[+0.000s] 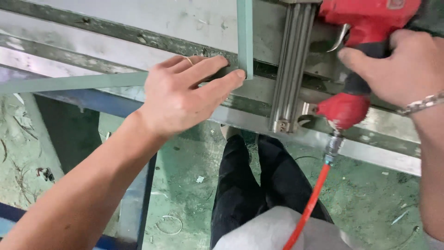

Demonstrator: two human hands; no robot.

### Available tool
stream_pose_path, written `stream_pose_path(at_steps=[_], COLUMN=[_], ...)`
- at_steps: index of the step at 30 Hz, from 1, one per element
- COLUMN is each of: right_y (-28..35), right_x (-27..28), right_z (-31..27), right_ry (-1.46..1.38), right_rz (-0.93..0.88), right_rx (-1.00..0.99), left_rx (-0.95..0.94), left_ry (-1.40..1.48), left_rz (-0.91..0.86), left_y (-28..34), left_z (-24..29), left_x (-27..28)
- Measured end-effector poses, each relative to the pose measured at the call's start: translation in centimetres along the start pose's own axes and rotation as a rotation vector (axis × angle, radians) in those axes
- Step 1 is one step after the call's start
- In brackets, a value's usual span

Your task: Assembling a rectangular frame from pre-cut panels using a pneumatic nail gun

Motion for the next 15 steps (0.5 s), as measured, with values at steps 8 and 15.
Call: stream_pose_path(at_steps=[8, 15], right_y=[9.1, 9.3], right_x=[6.3, 1.1], right_z=[-12.2, -20.0], right_ry=[-0.1, -0.19], right_rz=[0.599, 0.577], right_rx=[0.487, 0.643], left_rx=[0.017, 0.003], left_ry=[-0.035, -0.013], left_rz=[0.016, 0.001], left_y=[-1.5, -2.1], left_z=[0.5, 0.6], left_x=[0.9, 1.1])
Point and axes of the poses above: each hand's wrist, its own y-axis away from the middle knuckle, its own x-axis out of the back of the hand, z = x × y, the point moved 7 cm from there along -y, towards the middle knuckle, and after that the axes turned 4 degrees about z, right-handed, at the moved point
